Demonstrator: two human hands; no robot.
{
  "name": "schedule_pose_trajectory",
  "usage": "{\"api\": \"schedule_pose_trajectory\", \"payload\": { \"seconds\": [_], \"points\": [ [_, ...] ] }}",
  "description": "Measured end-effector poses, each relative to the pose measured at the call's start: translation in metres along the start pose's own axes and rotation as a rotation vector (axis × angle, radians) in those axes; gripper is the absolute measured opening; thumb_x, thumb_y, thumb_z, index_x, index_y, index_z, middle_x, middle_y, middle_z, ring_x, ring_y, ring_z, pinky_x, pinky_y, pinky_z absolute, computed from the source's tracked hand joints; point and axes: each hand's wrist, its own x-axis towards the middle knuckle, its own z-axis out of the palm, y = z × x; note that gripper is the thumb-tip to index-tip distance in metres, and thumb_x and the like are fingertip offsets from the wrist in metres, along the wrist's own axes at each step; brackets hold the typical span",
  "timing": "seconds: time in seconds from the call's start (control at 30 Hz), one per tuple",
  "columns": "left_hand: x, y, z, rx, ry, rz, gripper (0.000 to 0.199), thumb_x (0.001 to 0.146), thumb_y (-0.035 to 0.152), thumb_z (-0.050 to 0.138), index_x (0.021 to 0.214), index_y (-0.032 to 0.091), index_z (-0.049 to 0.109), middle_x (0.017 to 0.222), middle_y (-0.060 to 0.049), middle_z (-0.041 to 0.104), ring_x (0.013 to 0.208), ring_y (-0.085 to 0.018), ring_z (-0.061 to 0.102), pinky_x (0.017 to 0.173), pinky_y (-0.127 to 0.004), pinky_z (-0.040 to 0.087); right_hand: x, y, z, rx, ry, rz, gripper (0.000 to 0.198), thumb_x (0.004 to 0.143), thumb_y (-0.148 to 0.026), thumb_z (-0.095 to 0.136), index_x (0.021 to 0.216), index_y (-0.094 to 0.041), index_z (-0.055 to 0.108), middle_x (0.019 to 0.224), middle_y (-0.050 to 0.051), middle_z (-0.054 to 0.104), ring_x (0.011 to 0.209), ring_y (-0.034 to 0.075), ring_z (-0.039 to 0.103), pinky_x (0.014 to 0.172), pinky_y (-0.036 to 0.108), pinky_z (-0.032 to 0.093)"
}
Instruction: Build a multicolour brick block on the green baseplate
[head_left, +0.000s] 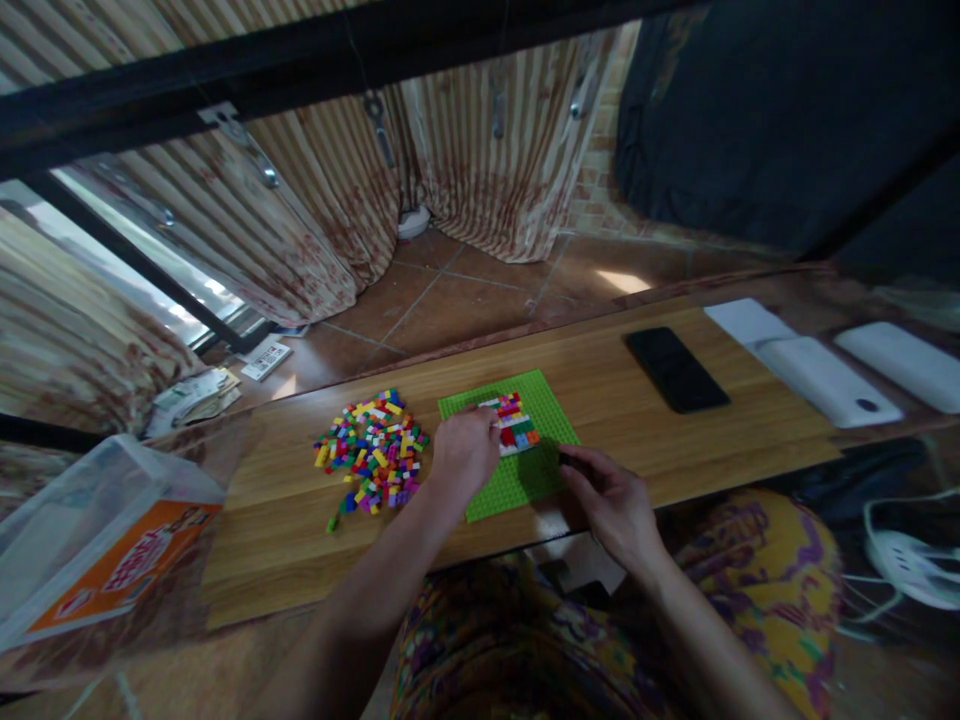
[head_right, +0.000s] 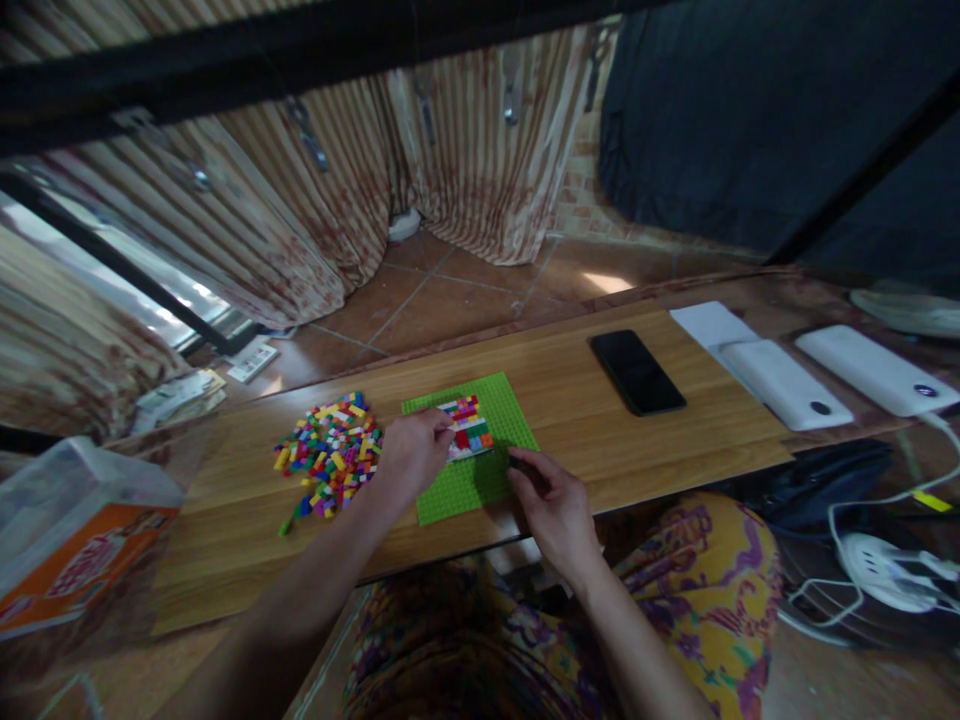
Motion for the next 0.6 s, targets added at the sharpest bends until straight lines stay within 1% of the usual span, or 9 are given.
{"api": "schedule_pose_trajectory", "payload": {
  "seconds": [0.1,0.2,0.33,0.43,0.6],
  "points": [
    [0.003,0.000,-0.003,-0.037,-0.020,-0.027,0.017,0.087,0.023,0.056,0.087,0.020,0.073,0.089,-0.008,0.074,0.081,-0.023,0.068,0.073,-0.033,0.050,0.000,-0.001,0.001,-0.001,0.010,0.000,0.036,0.081,-0.044,0.064,0.106,-0.021,0.073,0.102,0.007,0.072,0.092,0.023,0.065,0.084,0.037,0.051],
    [0.004,-0.002,-0.004,-0.067,-0.024,-0.023,0.015,0.085,0.022,0.058,0.087,0.021,0.073,0.085,-0.006,0.074,0.080,-0.022,0.068,0.074,-0.032,0.050,0.001,0.000,0.002,0.008,0.011,-0.001,0.035,0.081,-0.044,0.065,0.107,-0.021,0.072,0.103,0.007,0.072,0.094,0.022,0.065,0.086,0.037,0.051],
    [0.005,0.000,-0.005,-0.009,-0.041,0.015,0.019,0.087,0.022,0.055,0.084,0.019,0.073,0.084,-0.008,0.073,0.080,-0.023,0.068,0.073,-0.032,0.050,0.004,0.004,-0.005,-0.021,0.039,-0.012,0.036,0.082,-0.045,0.063,0.108,-0.021,0.072,0.105,0.008,0.072,0.094,0.023,0.066,0.086,0.037,0.052],
    [0.007,0.004,-0.009,0.051,-0.081,0.031,0.023,0.088,0.019,0.051,0.083,0.017,0.073,0.084,-0.010,0.073,0.083,-0.024,0.069,0.074,-0.032,0.051,0.009,0.010,-0.017,-0.100,0.090,-0.053,0.038,0.083,-0.046,0.061,0.110,-0.021,0.071,0.107,0.008,0.072,0.097,0.023,0.066,0.087,0.038,0.052],
    [0.009,0.010,-0.015,0.106,-0.148,0.039,0.026,0.088,0.015,0.047,0.088,0.015,0.073,0.088,-0.011,0.073,0.089,-0.024,0.069,0.078,-0.032,0.051,0.019,0.027,-0.033,-0.279,0.221,-0.122,0.038,0.085,-0.047,0.058,0.110,-0.020,0.070,0.106,0.009,0.072,0.096,0.024,0.066,0.088,0.040,0.052]
  ]
}}
